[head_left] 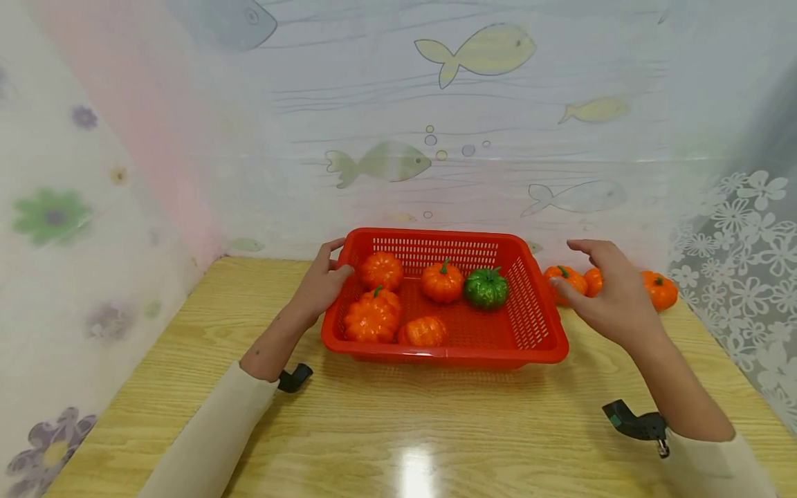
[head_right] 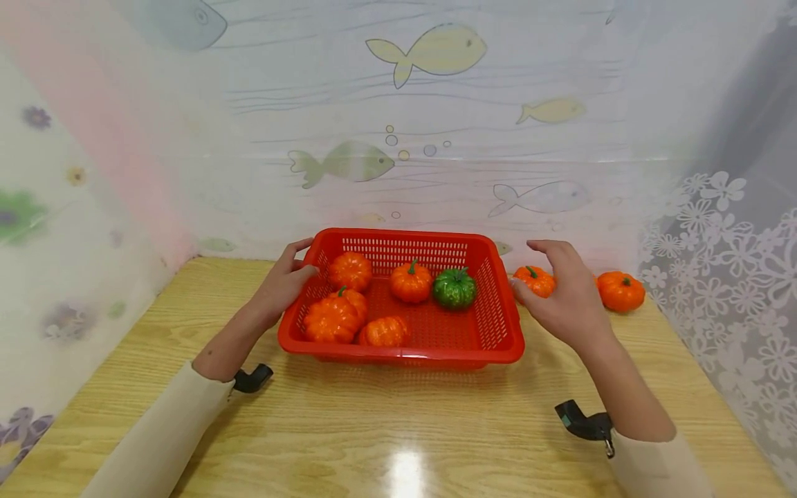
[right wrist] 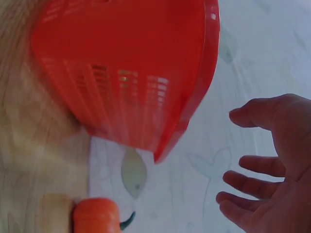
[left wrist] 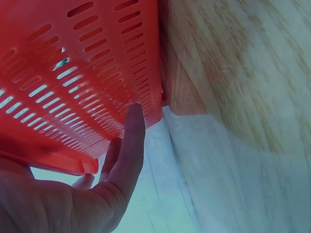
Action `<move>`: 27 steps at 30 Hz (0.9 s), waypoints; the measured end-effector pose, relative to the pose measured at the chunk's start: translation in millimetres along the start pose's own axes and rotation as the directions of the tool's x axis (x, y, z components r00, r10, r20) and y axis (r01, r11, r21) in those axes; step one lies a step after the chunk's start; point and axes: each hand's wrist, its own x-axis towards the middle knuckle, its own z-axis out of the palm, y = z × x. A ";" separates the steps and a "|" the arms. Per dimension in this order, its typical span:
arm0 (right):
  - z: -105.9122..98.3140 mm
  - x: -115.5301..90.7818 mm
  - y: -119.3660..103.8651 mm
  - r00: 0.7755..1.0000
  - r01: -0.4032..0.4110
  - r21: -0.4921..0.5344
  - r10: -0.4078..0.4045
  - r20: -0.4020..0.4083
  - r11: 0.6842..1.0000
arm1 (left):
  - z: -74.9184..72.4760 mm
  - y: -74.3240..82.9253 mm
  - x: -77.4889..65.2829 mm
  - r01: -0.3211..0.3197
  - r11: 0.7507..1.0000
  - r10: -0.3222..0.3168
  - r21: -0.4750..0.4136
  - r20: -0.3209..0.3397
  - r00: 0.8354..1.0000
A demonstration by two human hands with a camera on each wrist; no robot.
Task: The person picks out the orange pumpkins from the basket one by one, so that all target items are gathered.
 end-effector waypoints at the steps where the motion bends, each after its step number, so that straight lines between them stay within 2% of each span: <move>1: 1.4 -0.3 -3.4 1.000 0.009 0.002 -0.009 0.002 1.000 | 0.0 -0.3 0.0 -0.002 1.000 0.002 0.000 0.000 1.000; 11: 21.9 -4.6 -38.6 0.995 0.046 0.021 -0.048 0.087 0.999 | -0.1 -1.2 0.2 -0.007 1.000 0.008 0.003 -0.002 1.000; 16: 35.3 -6.8 -53.5 0.990 0.023 0.018 -0.025 0.142 1.000 | -0.9 -1.7 0.0 -0.009 1.000 0.009 0.002 -0.006 1.000; 22: 49.9 -6.3 -66.3 0.970 -0.013 0.017 0.008 0.243 1.000 | -0.2 -1.6 -0.7 -0.013 1.000 0.013 -0.002 -0.006 1.000; 27: 63.9 -1.5 -76.1 0.957 0.026 0.054 -0.040 0.288 0.998 | 0.5 -1.9 -0.9 -0.014 1.000 0.014 -0.007 -0.010 1.000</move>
